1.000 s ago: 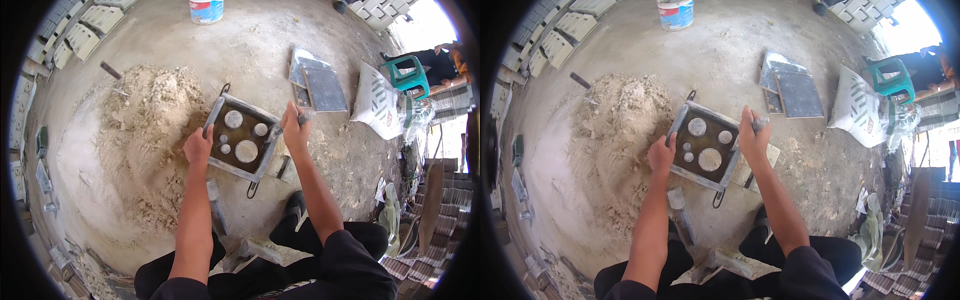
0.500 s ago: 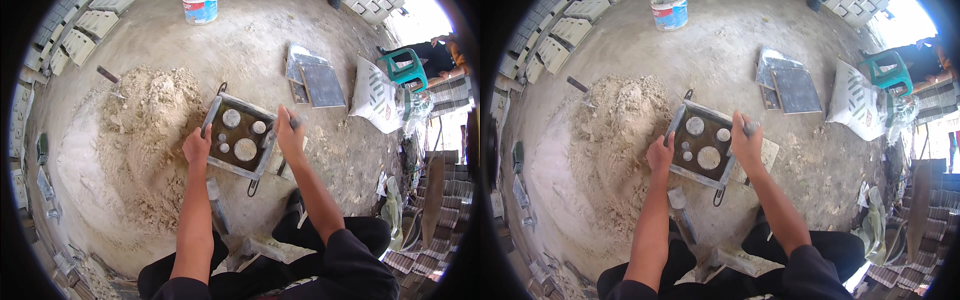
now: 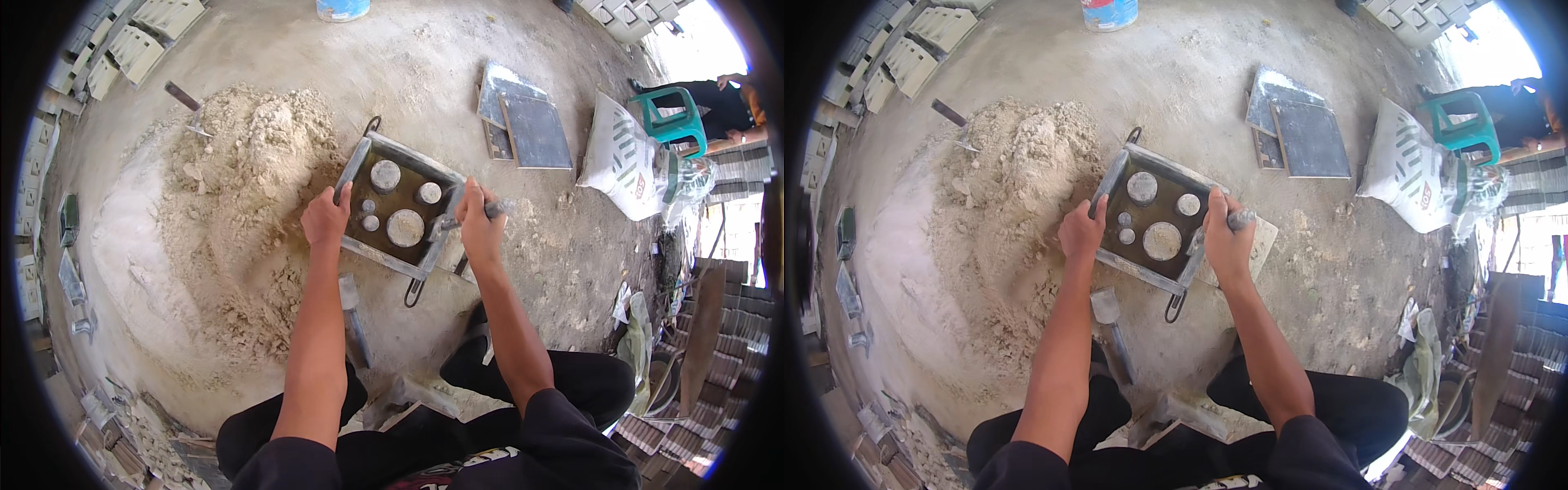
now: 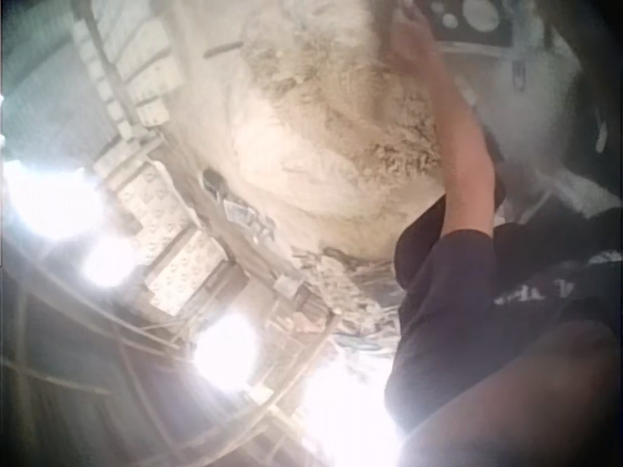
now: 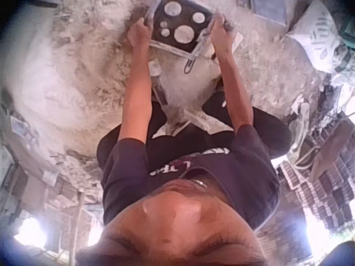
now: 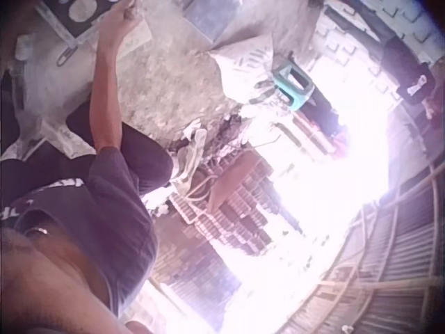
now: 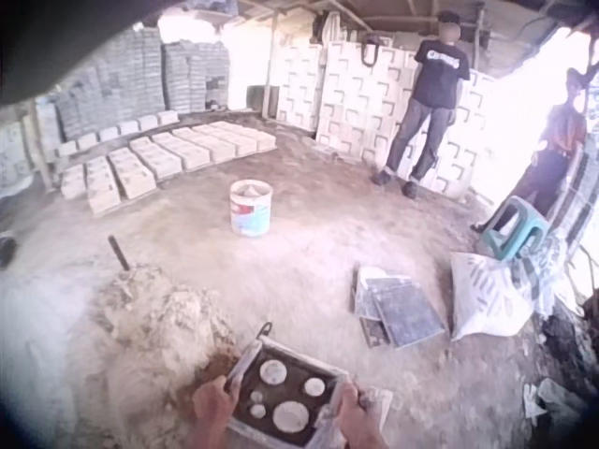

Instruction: The person uses a small tool to press and compact wet cement or mortar into cylindrical molds within a square frame, occasionally adding more material from a nearby pile.

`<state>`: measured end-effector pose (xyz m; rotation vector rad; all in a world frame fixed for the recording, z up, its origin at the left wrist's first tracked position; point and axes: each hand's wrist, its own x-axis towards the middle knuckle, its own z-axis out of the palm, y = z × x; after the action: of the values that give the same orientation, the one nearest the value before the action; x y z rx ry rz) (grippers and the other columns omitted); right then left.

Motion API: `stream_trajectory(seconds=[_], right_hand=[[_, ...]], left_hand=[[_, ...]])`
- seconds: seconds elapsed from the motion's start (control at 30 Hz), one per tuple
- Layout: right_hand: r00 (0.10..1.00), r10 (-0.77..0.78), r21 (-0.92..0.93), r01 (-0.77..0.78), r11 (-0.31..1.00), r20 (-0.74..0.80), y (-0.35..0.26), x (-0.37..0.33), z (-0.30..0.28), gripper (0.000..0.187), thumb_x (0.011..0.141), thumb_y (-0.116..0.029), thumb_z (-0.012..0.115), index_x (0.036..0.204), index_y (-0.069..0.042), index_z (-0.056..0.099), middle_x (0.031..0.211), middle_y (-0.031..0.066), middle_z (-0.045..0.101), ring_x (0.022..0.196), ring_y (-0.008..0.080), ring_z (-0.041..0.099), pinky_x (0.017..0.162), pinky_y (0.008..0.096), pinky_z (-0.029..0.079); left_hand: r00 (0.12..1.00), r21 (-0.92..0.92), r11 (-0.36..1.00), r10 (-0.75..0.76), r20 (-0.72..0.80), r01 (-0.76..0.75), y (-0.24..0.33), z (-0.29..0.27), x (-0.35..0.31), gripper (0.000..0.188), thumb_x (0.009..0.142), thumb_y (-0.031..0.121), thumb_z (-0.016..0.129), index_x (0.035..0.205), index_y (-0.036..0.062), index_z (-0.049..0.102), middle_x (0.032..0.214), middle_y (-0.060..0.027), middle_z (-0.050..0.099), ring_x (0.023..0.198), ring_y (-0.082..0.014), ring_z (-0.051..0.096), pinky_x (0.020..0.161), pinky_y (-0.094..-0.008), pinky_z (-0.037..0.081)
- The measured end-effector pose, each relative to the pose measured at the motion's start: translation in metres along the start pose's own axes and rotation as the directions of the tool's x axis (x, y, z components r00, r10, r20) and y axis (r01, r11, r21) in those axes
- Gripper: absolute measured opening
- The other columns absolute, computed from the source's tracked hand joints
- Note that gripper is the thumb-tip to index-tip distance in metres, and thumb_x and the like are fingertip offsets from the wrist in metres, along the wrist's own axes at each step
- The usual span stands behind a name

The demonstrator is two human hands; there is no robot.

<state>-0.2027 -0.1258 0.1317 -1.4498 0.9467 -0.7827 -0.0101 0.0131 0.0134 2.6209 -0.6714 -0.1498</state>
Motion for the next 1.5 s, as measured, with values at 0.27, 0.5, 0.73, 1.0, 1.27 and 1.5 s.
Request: stream_trajectory(seconds=[0.27,0.5,0.73,1.0,1.27,1.5], right_hand=[[1.000,0.016,-0.059,-0.014,0.998,0.022,-0.010,-0.025,0.015,0.039,0.100,-0.018,0.051,0.064,-0.004,0.045,0.056,-0.0056,0.039,0.053,0.0040,0.034,0.045,0.0270,0.028],[0.987,-0.161,-0.143,0.164,0.976,0.027,0.014,-0.055,0.022,0.042,0.100,-0.019,0.052,0.063,-0.002,0.044,0.055,-0.0034,0.039,0.055,0.0051,0.034,0.047,0.0284,0.027],[0.952,-0.306,-0.207,0.301,0.931,0.009,0.026,-0.064,0.018,0.038,0.099,-0.015,0.054,0.065,-0.002,0.043,0.055,-0.0019,0.037,0.053,0.0056,0.032,0.046,0.0284,0.027],[0.974,-0.187,0.272,0.146,0.951,0.130,-0.043,-0.022,-0.010,0.035,0.103,-0.026,0.048,0.073,-0.008,0.043,0.066,-0.0039,0.042,0.063,0.0059,0.037,0.055,0.0254,0.032],[0.897,-0.434,0.186,0.414,0.891,0.085,-0.079,0.013,-0.020,0.036,0.099,-0.033,0.055,0.077,-0.006,0.047,0.064,-0.0018,0.048,0.057,0.0056,0.043,0.050,0.0222,0.034],[0.872,-0.462,0.245,0.488,0.837,-0.161,-0.094,0.053,-0.003,0.041,0.096,-0.035,0.061,0.070,-0.005,0.050,0.057,-0.0029,0.048,0.051,0.0041,0.046,0.045,0.0209,0.034]], left_hand=[[0.999,0.023,1.000,-0.001,0.052,0.000,0.004,0.001,0.000,0.059,0.090,0.060,0.049,0.095,0.0058,0.071,0.082,-0.0220,0.068,0.080,-0.0410,0.066,0.071,-0.0501,0.052],[0.996,0.002,0.999,0.052,-0.066,-0.052,0.002,0.006,0.001,0.056,0.091,0.058,0.050,0.073,0.0059,0.059,0.073,-0.0190,0.066,0.072,-0.0400,0.065,0.063,-0.0505,0.050],[0.991,-0.024,0.997,0.065,-0.115,-0.069,0.001,0.009,0.001,0.057,0.091,0.059,0.049,0.073,0.0063,0.060,0.073,-0.0198,0.066,0.072,-0.0408,0.064,0.064,-0.0510,0.051],[0.996,0.014,0.999,0.054,-0.076,-0.053,-0.001,0.007,-0.002,0.058,0.091,0.061,0.048,0.075,0.0066,0.062,0.075,-0.0201,0.067,0.073,-0.0408,0.065,0.064,-0.0508,0.051],[0.993,0.007,0.999,0.053,-0.107,-0.053,0.004,0.006,0.001,0.058,0.091,0.060,0.049,0.077,0.0061,0.065,0.074,-0.0191,0.067,0.073,-0.0398,0.065,0.065,-0.0499,0.051],[0.986,0.012,0.997,0.077,-0.148,-0.076,0.003,0.007,0.002,0.056,0.090,0.058,0.051,0.076,0.0064,0.066,0.072,-0.0189,0.066,0.071,-0.0392,0.065,0.063,-0.0494,0.050]])
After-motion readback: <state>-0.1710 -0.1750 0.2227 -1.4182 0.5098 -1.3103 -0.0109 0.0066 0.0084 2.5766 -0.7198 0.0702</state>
